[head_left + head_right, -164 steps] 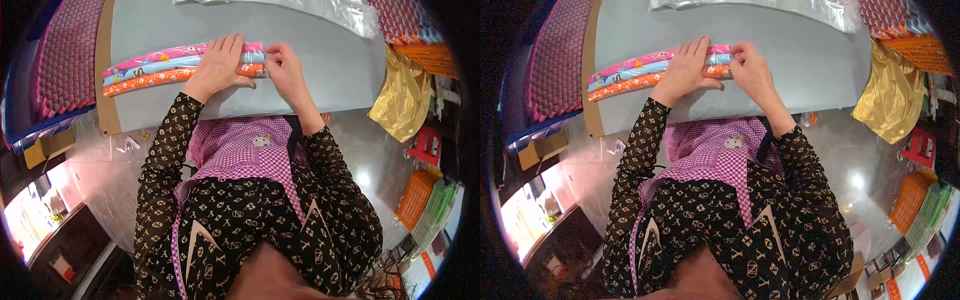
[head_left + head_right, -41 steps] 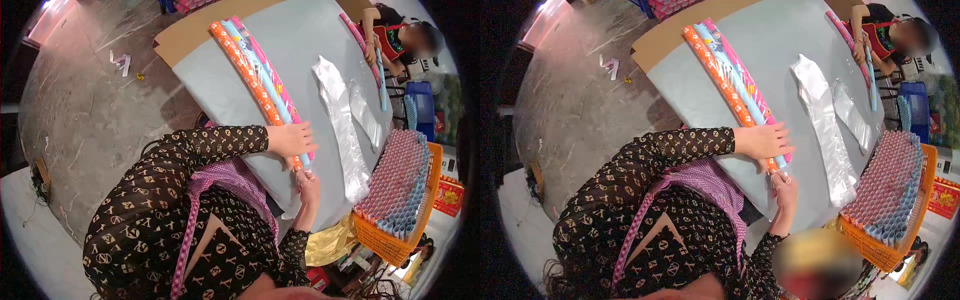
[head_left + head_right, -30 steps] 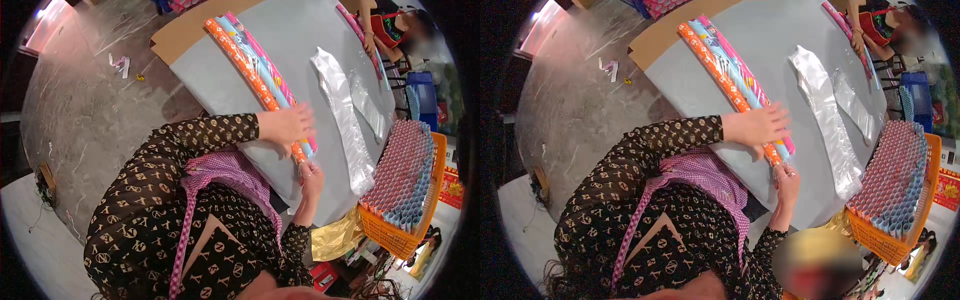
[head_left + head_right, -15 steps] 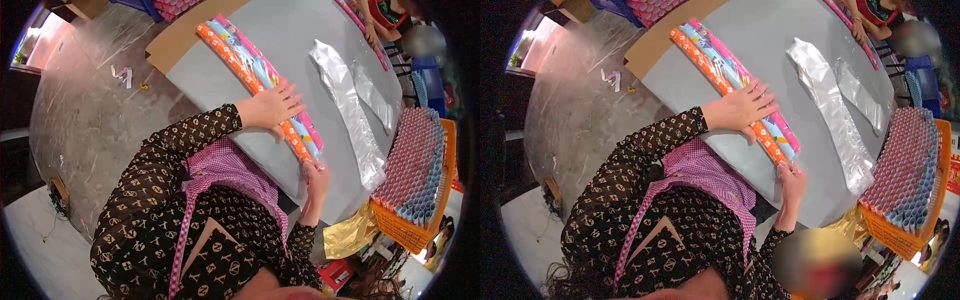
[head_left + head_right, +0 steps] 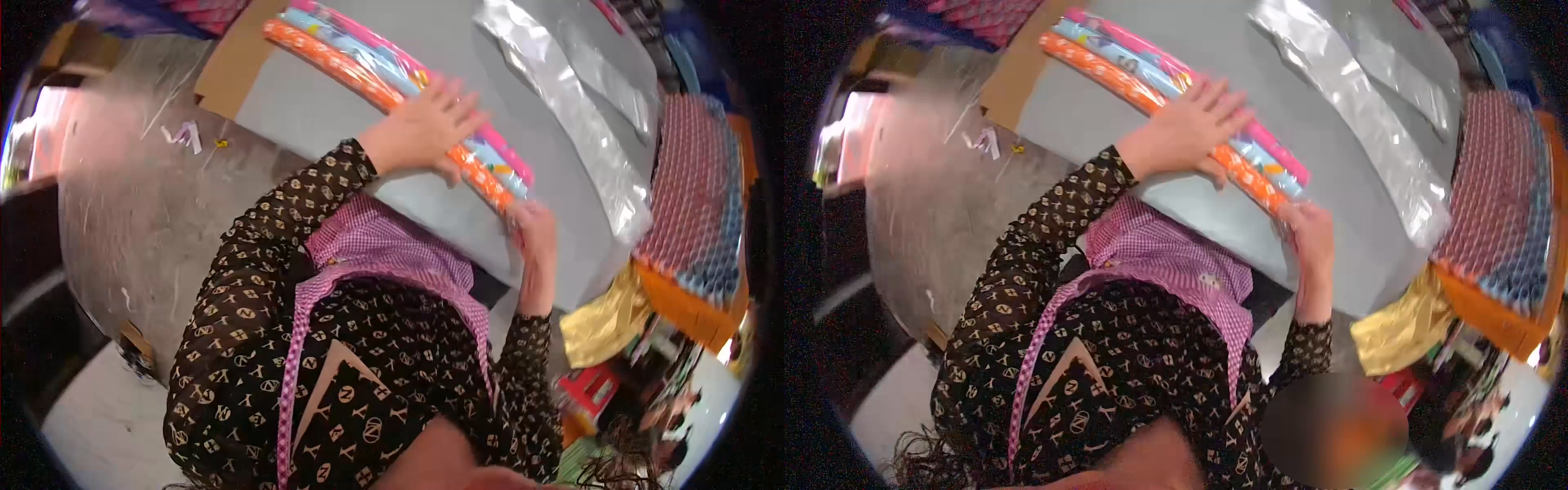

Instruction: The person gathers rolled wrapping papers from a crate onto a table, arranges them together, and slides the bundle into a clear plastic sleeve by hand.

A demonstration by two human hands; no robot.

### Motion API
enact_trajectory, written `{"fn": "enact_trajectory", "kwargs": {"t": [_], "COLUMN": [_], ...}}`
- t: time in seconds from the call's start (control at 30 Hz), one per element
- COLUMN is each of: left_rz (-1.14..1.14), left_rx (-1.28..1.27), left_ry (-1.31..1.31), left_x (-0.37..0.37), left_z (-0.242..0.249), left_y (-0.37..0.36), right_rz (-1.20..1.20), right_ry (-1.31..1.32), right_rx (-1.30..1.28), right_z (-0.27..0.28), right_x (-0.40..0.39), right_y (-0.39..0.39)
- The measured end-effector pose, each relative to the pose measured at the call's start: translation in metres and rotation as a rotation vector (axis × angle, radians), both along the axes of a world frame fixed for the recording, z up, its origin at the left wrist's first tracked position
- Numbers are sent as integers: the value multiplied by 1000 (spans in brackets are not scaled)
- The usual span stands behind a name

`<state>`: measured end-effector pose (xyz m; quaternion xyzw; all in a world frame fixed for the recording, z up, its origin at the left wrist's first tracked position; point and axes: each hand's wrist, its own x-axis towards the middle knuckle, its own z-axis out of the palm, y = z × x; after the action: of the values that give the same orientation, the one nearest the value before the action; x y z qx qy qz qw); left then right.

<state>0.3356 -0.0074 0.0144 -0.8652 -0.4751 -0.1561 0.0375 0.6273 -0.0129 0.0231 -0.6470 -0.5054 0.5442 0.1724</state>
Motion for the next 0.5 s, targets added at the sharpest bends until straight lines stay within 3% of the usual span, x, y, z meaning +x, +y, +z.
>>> {"fn": "enact_trajectory", "kwargs": {"t": [0.17, 0.33, 0.5], "left_rz": [-24, -8, -9], "left_rx": [42, 63, 87], "left_ry": [32, 60, 77], "left_x": [5, 3, 3], "left_z": [-1, 1, -4], "left_y": [3, 8, 9], "right_rz": [28, 21, -30], "right_ry": [-51, -62, 86], "right_rx": [57, 101, 42], "right_z": [19, -3, 6], "right_x": [-8, 4, 7], "right_y": [-8, -9, -8]}}
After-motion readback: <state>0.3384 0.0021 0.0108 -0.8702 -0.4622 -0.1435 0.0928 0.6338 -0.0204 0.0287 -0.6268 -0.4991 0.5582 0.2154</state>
